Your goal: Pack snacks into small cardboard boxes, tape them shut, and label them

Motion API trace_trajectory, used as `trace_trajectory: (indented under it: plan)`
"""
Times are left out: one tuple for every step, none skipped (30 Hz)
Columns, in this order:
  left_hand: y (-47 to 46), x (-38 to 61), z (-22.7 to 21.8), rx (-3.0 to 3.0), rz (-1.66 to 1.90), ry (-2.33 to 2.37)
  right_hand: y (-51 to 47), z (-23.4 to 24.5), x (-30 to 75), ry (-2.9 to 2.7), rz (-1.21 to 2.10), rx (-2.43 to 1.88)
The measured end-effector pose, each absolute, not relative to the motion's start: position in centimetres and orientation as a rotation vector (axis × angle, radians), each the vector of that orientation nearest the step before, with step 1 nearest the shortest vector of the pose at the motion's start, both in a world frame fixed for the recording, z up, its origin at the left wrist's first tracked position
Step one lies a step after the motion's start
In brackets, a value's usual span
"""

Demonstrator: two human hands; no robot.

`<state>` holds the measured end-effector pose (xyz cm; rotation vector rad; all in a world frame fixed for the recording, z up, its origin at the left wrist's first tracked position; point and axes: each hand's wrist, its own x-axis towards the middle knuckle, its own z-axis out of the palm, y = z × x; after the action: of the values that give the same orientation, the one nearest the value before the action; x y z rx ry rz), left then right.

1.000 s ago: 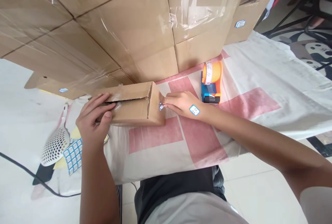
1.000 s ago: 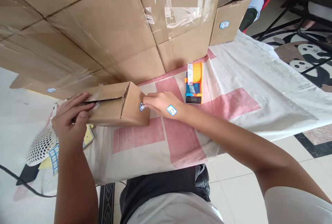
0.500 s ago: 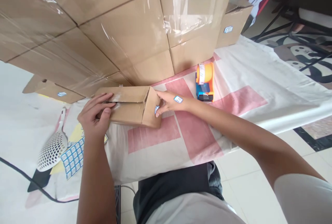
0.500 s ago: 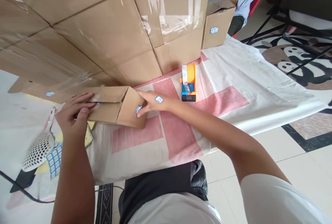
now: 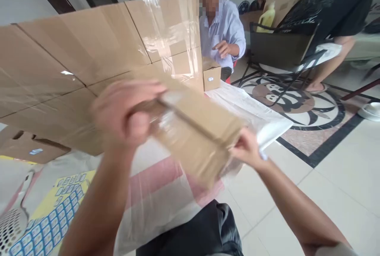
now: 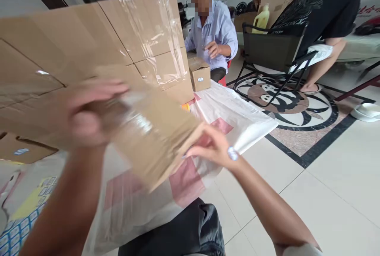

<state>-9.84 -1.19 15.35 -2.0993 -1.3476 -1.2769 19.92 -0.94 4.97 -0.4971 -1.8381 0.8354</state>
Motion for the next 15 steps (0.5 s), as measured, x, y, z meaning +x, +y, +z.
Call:
trace_trajectory:
  plan:
    - [1.7,-6.9,15.9,-2.211,-1.25,-1.134,0.1,4.6,22.5,-1.777,0.728,-0.607]
    - [4.7,-3.9,15.9,-2.32,-1.194,-0.991,1.3,3.8,24.9,-1.701,0.642,-0.723]
    - [7.5,-1.0,15.5,-2.436,-1.12,-0.934,2.7,2.8,27.0,-1.635,0.584,-0.804]
    - [10.2,1.6,14.7,-2.53,-1.069,-0.935,4.2,1.6,28.7,-1.572,0.544,-0.88]
    - [12.5,3.9,13.6,-2.612,-1.006,-1.003,5.8,0.4,30.0,-1.538,0.528,-1.0]
    - [14.3,5.7,12.4,-2.67,-0.932,-1.115,7.4,-0.7,30.9,-1.547,0.532,-1.146]
    - [15.7,7.1,11.3,-2.669,-0.917,-1.176,9.1,-1.6,31.4,-1.567,0.528,-1.282]
    - [16.6,8.0,10.2,-2.651,-0.919,-1.241,10.8,-2.3,31.7,-1.586,0.527,-1.366]
    - [16.8,8.3,9.3,-2.615,-0.939,-1.292,12.4,-2.7,31.6,-1.615,0.524,-1.43]
    - [16.4,8.0,8.7,-2.567,-0.982,-1.311,14.0,-2.8,31.2,-1.647,0.518,-1.463]
    - [15.5,7.1,8.2,-2.516,-1.036,-1.302,15.6,-2.7,30.6,-1.681,0.511,-1.48]
    - [14.0,5.7,7.9,-2.464,-1.089,-1.261,17.0,-2.5,29.8,-1.72,0.501,-1.506]
    - [11.9,3.9,7.6,-2.409,-1.144,-1.189,18.4,-2.2,28.8,-1.755,0.488,-1.539]
    - [9.4,1.6,7.2,-2.353,-1.184,-1.099,19.8,-1.9,27.7,-1.783,0.471,-1.575]
    - [6.6,-1.0,6.8,-2.31,-1.182,-1.033,21.0,-1.6,26.6,-1.801,0.452,-1.614]
